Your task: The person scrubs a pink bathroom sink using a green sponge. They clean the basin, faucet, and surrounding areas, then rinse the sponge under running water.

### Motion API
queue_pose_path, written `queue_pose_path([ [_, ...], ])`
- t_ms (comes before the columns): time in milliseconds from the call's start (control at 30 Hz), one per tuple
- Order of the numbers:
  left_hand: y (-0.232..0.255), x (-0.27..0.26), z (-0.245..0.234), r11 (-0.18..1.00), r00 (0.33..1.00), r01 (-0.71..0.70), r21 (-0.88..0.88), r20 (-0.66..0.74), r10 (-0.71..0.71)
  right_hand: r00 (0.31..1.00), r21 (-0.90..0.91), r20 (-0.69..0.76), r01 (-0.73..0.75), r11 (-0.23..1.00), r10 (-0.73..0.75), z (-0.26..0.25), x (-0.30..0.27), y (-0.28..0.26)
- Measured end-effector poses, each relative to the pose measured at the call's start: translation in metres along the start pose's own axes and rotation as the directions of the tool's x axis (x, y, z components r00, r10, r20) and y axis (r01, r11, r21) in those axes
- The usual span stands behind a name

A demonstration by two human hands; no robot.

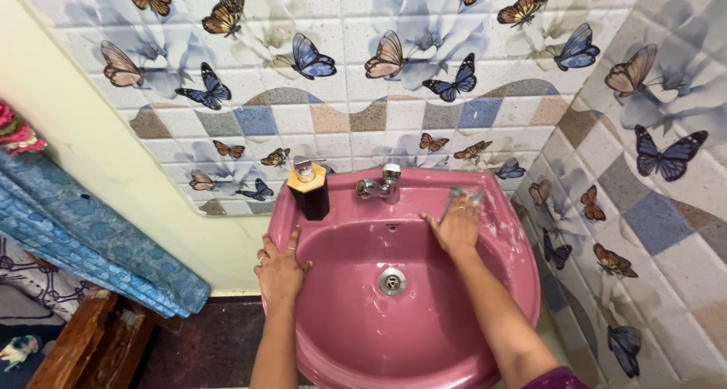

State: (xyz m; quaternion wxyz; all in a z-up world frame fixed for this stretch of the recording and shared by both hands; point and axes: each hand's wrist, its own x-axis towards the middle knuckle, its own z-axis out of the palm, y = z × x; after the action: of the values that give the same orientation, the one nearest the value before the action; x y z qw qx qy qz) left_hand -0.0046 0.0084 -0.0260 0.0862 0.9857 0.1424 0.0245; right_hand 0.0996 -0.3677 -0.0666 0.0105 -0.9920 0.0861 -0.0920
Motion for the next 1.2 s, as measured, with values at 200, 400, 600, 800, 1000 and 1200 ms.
queue_pose_path([
  [200, -0.001, -0.002, -0.003, 1.000, 1.000, 0.003, -0.012, 0.009, -0.003, 0.994, -0.046, 0.061, -0.084, 0.995, 0.087, 0.013, 0.038, -0.021],
  [400, -0.001, 0.002, 0.000, 1.000, 1.000, -0.017, -0.016, -0.014, 0.016, 0.985, 0.209, -0.153, 0.114, 0.971, -0.083, 0.037, 0.037, -0.012],
  [600, 0.002, 0.001, -0.006, 1.000, 1.000, 0.009, -0.014, 0.026, -0.009, 0.934, 0.163, -0.345, -0.037, 0.986, 0.092, 0.048, 0.055, 0.018],
  [800, 0.002, 0.002, -0.006, 1.000, 1.000, 0.001, -0.008, 0.010, -0.001, 0.834, 0.640, -0.402, -0.038, 0.767, 0.377, 0.054, 0.083, 0.003],
  [1000, 0.003, 0.005, -0.006, 1.000, 1.000, 0.008, -0.007, 0.023, -0.008, 0.917, 0.616, -0.384, 0.344, 0.709, -0.111, 0.059, 0.089, -0.067],
  [1200, 0.004, 0.004, -0.009, 0.999, 0.999, 0.014, -0.042, 0.043, -0.013, 0.942, 0.596, -0.303, 0.305, 0.742, -0.144, 0.030, 0.069, -0.048],
])
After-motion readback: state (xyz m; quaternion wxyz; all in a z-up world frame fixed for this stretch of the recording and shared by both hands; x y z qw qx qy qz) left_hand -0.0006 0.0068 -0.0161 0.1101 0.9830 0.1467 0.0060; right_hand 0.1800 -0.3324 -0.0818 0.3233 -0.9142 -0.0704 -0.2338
